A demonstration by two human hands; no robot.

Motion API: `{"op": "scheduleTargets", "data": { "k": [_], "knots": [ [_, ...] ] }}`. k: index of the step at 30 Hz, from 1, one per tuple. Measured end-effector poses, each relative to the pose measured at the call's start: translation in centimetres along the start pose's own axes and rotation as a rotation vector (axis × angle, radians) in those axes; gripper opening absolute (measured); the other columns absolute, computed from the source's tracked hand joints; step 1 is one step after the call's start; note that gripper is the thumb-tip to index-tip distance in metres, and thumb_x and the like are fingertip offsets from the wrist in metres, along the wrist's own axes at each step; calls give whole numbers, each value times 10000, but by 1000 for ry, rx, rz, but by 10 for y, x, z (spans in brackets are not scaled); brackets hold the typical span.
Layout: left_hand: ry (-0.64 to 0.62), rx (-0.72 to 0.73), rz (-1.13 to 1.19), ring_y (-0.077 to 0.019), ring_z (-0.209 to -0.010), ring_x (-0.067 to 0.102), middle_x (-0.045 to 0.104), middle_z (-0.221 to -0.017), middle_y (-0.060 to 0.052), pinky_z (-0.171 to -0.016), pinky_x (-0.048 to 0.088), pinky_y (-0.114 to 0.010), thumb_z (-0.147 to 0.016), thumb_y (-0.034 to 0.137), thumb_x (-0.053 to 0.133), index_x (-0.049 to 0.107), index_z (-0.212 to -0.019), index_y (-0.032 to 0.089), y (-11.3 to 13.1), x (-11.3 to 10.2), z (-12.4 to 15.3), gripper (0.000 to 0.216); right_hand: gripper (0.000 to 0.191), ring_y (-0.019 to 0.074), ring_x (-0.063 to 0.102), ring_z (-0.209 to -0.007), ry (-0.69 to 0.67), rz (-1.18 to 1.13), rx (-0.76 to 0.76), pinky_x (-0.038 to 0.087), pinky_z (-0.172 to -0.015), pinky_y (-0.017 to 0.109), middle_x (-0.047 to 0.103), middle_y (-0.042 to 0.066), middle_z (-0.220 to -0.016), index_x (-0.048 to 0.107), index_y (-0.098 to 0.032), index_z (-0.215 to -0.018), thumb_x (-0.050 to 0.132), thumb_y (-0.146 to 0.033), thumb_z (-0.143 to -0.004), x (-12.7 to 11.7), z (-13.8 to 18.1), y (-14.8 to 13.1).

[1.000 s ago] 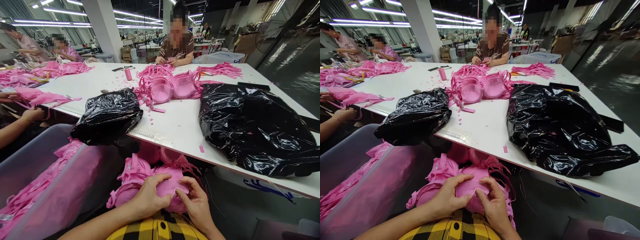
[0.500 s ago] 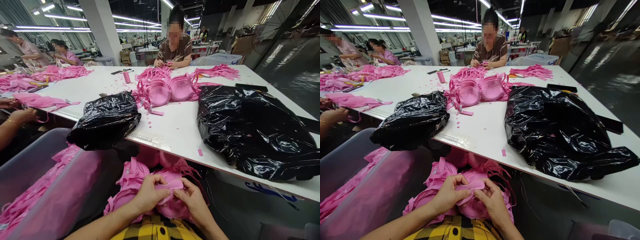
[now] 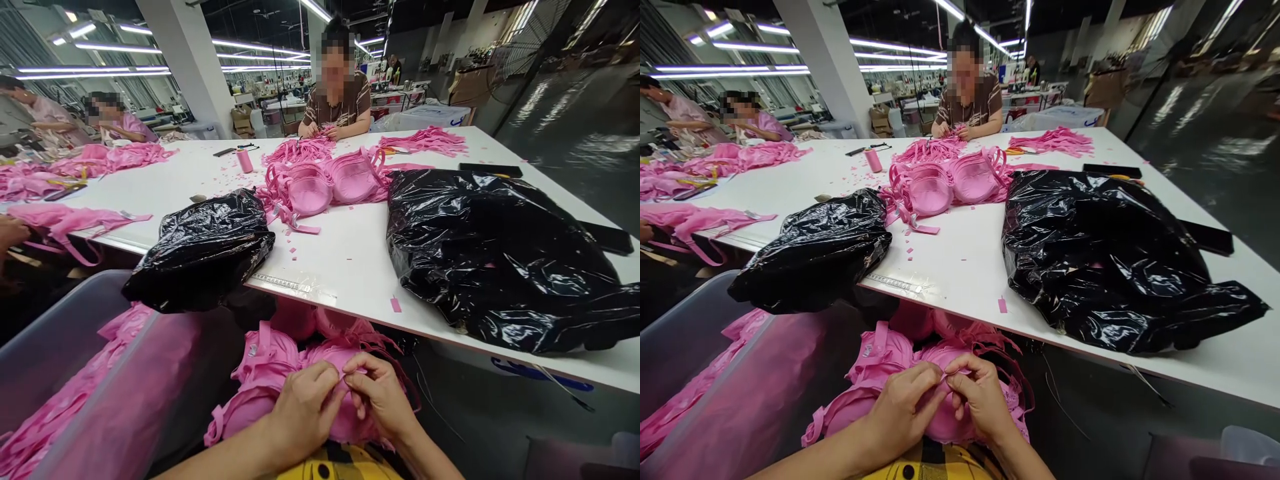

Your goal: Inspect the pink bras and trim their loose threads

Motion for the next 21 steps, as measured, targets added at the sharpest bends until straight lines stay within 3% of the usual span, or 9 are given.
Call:
{"op": "scheduleTargets", "data": {
  "k": [4, 8, 10, 13, 15, 17, 19, 21],
  "knots": [
    [106, -246, 237, -112, -567, 465, 512, -591, 13, -548, 357, -222, -763, 241, 584, 490, -621, 163, -24, -11, -10, 187, 326, 60, 457, -360, -45, 10, -45, 379, -336, 157, 539, -63, -526, 612, -166, -839, 753, -385, -642, 7, -3, -17],
    [309, -521, 704, -86, -507, 441, 485, -552, 39, -487, 346, -198, -647, 259, 672, 477, -608, 155, -56, -7, -7, 224, 304, 142, 621, -685, -94, 27, -107, 530, -612, 246, 641, 25, -828, 612, -190, -951, 675, -409, -750, 16, 0, -19],
    [399, -577, 863, -91, -531, 472, 518, -571, 31, -523, 383, -206, -619, 259, 693, 497, -616, 147, -64, -1, -4, 226, 318, 178, 632, -788, -112, 70, -95, 544, -658, 281, 653, 52, -972, 608, -221, -1014, 643, -428, -775, 21, 1, -10],
    [453, -577, 960, -94, -608, 508, 556, -644, 16, -588, 417, -205, -581, 204, 709, 486, -593, 141, -68, 5, -1, 232, 414, 209, 640, -779, -71, 109, -86, 553, -643, 326, 676, 61, -987, 601, -244, -1104, 626, -481, -765, 18, 0, -3],
    [374, -568, 988, -85, -624, 505, 543, -659, 23, -589, 419, -188, -572, 180, 716, 476, -601, 140, -65, 9, -2, 246, 408, 230, 634, -832, -56, 178, -132, 532, -752, 368, 692, 72, -962, 654, -210, -1047, 646, -482, -744, 13, 1, -11],
    [172, -570, 1052, -87, -623, 521, 556, -712, 22, -567, 433, -189, -580, 192, 733, 532, -758, 146, -57, 16, -6, 272, 353, 236, 619, -884, -89, 248, -164, 489, -832, 371, 695, 76, -937, 699, -185, -942, 662, -466, -733, 11, 1, -22],
    [-59, -532, 1089, -101, -645, 562, 590, -851, -1, -575, 468, -218, -569, 185, 761, 512, -1071, 204, -44, 19, -8, 561, 335, 201, 616, -781, -161, 271, -131, 490, -738, 314, 686, 53, -813, 691, -182, -938, 662, -451, -742, 9, 2, -29],
    [-216, -407, 1005, -120, -697, 602, 592, -1014, -40, -632, 501, -264, -574, 161, 769, 439, -1237, 271, -29, 10, -12, 749, 348, 127, 544, -564, -226, 245, -74, 425, -535, 223, 606, -13, -620, 635, -194, -1006, 660, -435, -756, 7, 2, -33]
  ]
}}
Point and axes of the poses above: each hand's wrist, its own z-axis away from the middle knuckle, its own x-axis out of the palm, y = z × x, the point moved 10 cm from there along -z, towards the middle knuckle
